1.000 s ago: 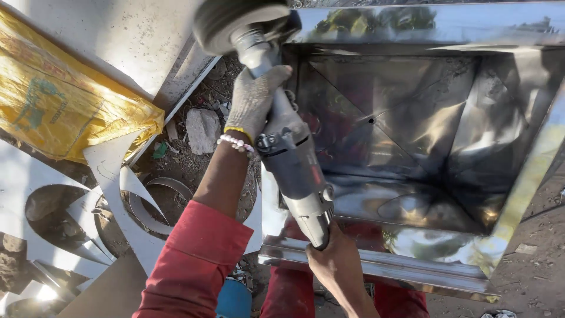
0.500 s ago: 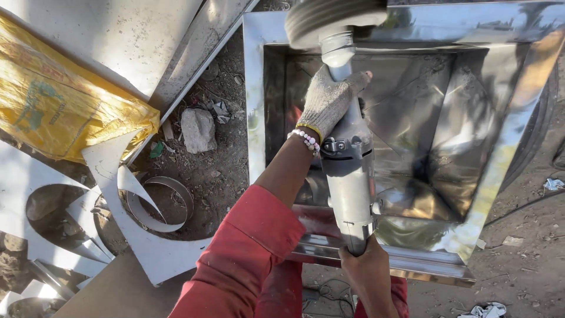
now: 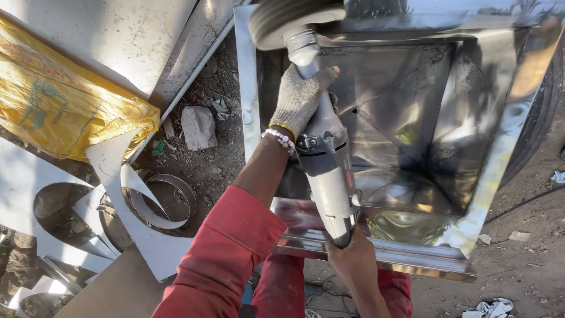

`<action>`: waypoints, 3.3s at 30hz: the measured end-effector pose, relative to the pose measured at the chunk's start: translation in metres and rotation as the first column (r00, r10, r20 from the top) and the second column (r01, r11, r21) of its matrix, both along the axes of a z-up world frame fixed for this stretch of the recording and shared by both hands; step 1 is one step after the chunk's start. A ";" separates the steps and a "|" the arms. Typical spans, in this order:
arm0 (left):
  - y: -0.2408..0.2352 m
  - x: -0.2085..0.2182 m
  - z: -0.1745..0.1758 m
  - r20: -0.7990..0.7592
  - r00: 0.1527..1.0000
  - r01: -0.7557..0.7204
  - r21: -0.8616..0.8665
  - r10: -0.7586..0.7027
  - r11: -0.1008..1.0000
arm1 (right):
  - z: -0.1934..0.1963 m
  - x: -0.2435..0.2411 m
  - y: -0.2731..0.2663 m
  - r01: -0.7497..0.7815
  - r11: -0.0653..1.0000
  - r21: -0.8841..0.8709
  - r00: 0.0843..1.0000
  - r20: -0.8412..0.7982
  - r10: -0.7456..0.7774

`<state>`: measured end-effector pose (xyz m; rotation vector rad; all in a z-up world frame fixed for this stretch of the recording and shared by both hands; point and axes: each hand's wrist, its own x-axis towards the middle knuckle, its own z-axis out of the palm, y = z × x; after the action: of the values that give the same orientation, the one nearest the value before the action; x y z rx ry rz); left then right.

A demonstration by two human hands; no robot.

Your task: Polishing the interior surfaces and top edges of a stainless steel sink using a handheld power polisher with a brush attachment.

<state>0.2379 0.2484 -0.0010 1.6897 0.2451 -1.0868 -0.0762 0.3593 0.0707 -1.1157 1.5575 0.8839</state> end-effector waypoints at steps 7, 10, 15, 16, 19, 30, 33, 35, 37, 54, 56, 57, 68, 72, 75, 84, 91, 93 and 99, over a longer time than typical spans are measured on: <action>-0.002 -0.002 -0.007 -0.034 0.999 0.016 -0.022 -0.017 1.000 | -0.002 0.000 0.000 0.062 0.998 -0.030 0.998 -0.018 -0.063; 0.013 0.009 -0.019 0.023 1.000 -0.009 -0.018 0.010 1.000 | -0.009 0.001 0.008 0.000 1.000 -0.013 0.999 0.042 0.000; 0.013 0.007 -0.022 0.143 0.986 0.068 0.108 -0.084 0.992 | -0.007 -0.001 0.006 0.008 1.000 -0.011 0.997 0.072 -0.007; 0.003 -0.002 -0.015 0.141 0.986 0.068 0.109 -0.084 0.992 | -0.007 -0.010 0.005 0.008 1.000 -0.010 0.997 0.071 -0.007; -0.031 -0.028 0.008 -0.024 0.999 0.035 0.102 -0.033 0.994 | -0.003 -0.031 -0.005 0.081 0.995 -0.051 0.995 0.061 -0.078; -0.124 -0.104 0.036 -0.117 0.913 0.393 -0.008 -0.391 0.919 | -0.024 -0.112 -0.036 0.061 0.942 -0.330 0.979 -0.164 -0.121; -0.099 -0.084 0.034 -0.169 0.929 0.352 0.135 -0.328 0.926 | -0.005 -0.084 -0.031 0.092 0.971 -0.220 0.985 -0.123 -0.121; -0.069 -0.069 0.024 -0.117 0.969 0.229 0.089 -0.218 0.969 | -0.012 -0.071 -0.020 0.051 0.985 -0.167 0.993 -0.097 -0.068; -0.049 -0.053 0.018 -0.069 0.993 0.094 0.028 -0.092 0.995 | -0.019 -0.059 -0.011 -0.004 0.993 -0.121 0.998 -0.064 -0.004; -0.192 -0.178 0.046 -0.168 0.795 0.586 -0.039 -0.583 0.809 | -0.027 -0.184 -0.057 0.111 0.908 -0.405 0.954 -0.212 -0.211; -0.214 -0.218 0.006 -0.071 0.799 0.596 -0.039 -0.597 0.802 | -0.021 -0.184 -0.068 0.110 0.905 -0.411 0.947 -0.233 -0.221; -0.226 -0.238 -0.013 0.030 0.797 0.605 -0.037 -0.604 0.796 | -0.019 -0.185 -0.073 0.109 0.902 -0.417 0.940 -0.251 -0.230; -0.116 -0.123 0.019 -0.181 0.981 0.059 -0.096 -0.076 0.994 | -0.016 -0.119 -0.044 0.074 0.987 -0.140 0.994 -0.073 -0.085; -0.090 -0.102 0.025 -0.148 0.988 -0.053 -0.122 0.035 0.991 | -0.008 -0.100 -0.053 -0.047 0.999 -0.026 0.998 -0.045 0.045; -0.114 -0.116 0.038 -0.182 0.983 -0.002 0.009 0.004 1.000 | 0.000 -0.109 -0.061 -0.001 0.999 -0.053 0.996 -0.088 -0.003; -0.235 -0.228 0.003 -0.112 0.887 0.439 -0.093 -0.448 0.894 | -0.007 -0.185 -0.109 0.089 0.917 -0.388 0.970 -0.177 -0.169; -0.183 -0.167 0.022 -0.177 0.928 0.304 -0.147 -0.328 0.941 | -0.002 -0.148 -0.105 0.024 0.939 -0.343 0.975 -0.201 -0.099; -0.147 -0.129 0.030 -0.086 0.944 0.325 0.082 -0.319 0.942 | 0.005 -0.119 -0.100 -0.012 0.973 -0.229 0.984 -0.178 -0.030; -0.050 -0.018 -0.005 -0.165 0.946 -0.299 -0.127 0.278 0.946 | -0.039 -0.074 -0.097 -0.269 0.923 -0.275 0.954 0.053 0.294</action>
<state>0.2198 0.1987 -0.0060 1.3909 0.4780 -0.9813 -0.1498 0.2622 0.0321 -1.5830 1.4891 0.8116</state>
